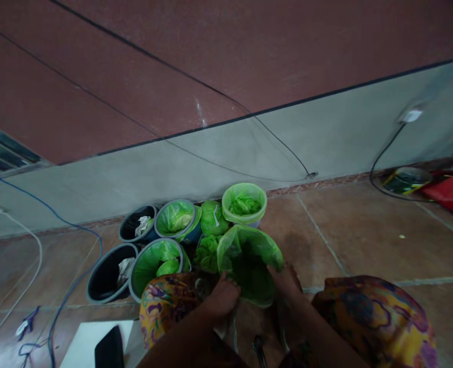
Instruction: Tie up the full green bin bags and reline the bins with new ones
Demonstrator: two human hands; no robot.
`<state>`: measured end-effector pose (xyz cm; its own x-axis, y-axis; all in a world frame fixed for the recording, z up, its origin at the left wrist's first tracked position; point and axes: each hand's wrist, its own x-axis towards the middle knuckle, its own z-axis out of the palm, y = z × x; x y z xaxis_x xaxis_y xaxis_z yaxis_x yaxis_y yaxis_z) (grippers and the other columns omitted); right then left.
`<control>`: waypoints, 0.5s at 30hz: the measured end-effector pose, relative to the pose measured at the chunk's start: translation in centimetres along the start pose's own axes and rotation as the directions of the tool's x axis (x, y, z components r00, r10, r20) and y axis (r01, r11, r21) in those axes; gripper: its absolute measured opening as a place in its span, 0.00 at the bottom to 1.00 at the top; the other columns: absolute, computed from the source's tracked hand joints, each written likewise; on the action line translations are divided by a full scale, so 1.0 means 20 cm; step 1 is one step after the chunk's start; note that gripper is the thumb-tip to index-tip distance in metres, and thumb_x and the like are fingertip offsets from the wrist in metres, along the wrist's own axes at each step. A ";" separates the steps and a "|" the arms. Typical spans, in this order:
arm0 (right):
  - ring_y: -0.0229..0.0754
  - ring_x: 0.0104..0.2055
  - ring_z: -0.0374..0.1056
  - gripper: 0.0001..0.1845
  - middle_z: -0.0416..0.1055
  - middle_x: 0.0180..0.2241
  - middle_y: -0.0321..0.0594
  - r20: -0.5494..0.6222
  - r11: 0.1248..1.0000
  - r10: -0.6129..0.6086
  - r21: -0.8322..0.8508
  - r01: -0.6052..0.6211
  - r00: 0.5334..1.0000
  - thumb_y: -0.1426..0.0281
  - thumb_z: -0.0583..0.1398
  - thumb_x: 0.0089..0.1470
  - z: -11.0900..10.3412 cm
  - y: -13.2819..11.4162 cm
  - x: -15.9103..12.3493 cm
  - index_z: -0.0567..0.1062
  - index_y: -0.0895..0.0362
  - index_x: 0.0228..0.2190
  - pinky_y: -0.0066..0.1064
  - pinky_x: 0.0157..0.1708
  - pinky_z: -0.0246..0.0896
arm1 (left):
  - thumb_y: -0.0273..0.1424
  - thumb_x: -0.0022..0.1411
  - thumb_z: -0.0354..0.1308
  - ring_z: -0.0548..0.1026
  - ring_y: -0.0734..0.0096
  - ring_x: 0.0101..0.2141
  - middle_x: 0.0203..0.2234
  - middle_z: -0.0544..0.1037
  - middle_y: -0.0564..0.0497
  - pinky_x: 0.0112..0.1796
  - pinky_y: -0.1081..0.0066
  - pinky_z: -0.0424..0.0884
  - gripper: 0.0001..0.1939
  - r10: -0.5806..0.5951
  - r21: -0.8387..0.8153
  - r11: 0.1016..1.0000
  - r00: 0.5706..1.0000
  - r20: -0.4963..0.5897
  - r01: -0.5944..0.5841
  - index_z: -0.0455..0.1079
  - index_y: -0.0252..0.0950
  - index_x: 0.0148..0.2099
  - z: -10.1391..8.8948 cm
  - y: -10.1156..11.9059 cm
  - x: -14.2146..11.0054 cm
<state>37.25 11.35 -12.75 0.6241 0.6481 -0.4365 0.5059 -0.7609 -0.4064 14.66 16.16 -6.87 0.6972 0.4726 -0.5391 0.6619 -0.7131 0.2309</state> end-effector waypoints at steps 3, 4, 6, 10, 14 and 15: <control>0.60 0.51 0.71 0.36 0.71 0.51 0.65 -0.155 0.999 0.000 0.050 0.008 0.988 0.55 0.55 0.59 -0.07 -0.07 0.01 0.65 0.71 0.58 0.42 0.48 0.65 | 0.24 0.58 0.55 0.67 0.57 0.60 0.58 0.72 0.44 0.64 0.51 0.54 0.26 -0.044 -0.078 0.996 0.994 -0.103 0.036 0.68 0.40 0.59 -0.10 -0.09 -0.05; 0.58 0.53 0.69 0.33 0.71 0.52 0.63 -0.208 0.994 -0.077 0.062 0.092 0.975 0.59 0.54 0.60 -0.09 -0.11 0.03 0.65 0.69 0.59 0.41 0.51 0.63 | 0.23 0.57 0.55 0.66 0.58 0.60 0.60 0.71 0.44 0.63 0.54 0.57 0.29 -0.110 -0.127 0.988 0.981 -0.162 0.089 0.66 0.40 0.62 -0.14 -0.12 -0.03; 0.55 0.56 0.66 0.26 0.71 0.53 0.57 -0.262 0.955 -0.264 0.062 0.289 0.928 0.65 0.51 0.62 -0.14 -0.20 0.05 0.68 0.65 0.57 0.40 0.56 0.59 | 0.22 0.59 0.52 0.69 0.63 0.58 0.59 0.72 0.44 0.61 0.63 0.62 0.29 -0.283 -0.244 0.944 0.923 -0.261 0.221 0.65 0.37 0.63 -0.22 -0.17 0.02; 0.48 0.52 0.68 0.20 0.75 0.49 0.49 -0.164 0.819 -0.565 0.013 0.574 0.809 0.70 0.49 0.63 -0.18 -0.46 0.16 0.77 0.59 0.48 0.35 0.57 0.57 | 0.25 0.66 0.49 0.73 0.66 0.54 0.53 0.77 0.44 0.58 0.68 0.66 0.20 -0.464 -0.396 0.861 0.812 -0.354 0.319 0.68 0.33 0.59 -0.37 -0.25 0.21; 0.45 0.52 0.69 0.17 0.77 0.48 0.45 0.004 0.707 -0.707 -0.025 0.707 0.707 0.72 0.53 0.62 -0.14 -0.68 0.37 0.80 0.56 0.43 0.33 0.58 0.57 | 0.25 0.68 0.48 0.74 0.64 0.53 0.51 0.78 0.44 0.58 0.66 0.66 0.18 -0.437 -0.424 0.866 0.815 -0.381 0.266 0.71 0.33 0.56 -0.41 -0.31 0.40; 0.46 0.52 0.69 0.16 0.77 0.48 0.45 0.046 0.711 -0.702 -0.015 0.703 0.711 0.72 0.54 0.61 -0.12 -0.71 0.44 0.80 0.56 0.43 0.34 0.58 0.57 | 0.25 0.68 0.48 0.74 0.63 0.54 0.51 0.78 0.43 0.58 0.65 0.66 0.19 -0.456 -0.455 0.848 0.813 -0.362 0.273 0.70 0.33 0.57 -0.41 -0.33 0.44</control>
<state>36.97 27.77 -8.84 0.0614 0.9962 -0.0619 0.8076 -0.0860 -0.5834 18.76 29.22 -6.61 0.3649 0.8966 -0.2509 0.8765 -0.2399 0.4174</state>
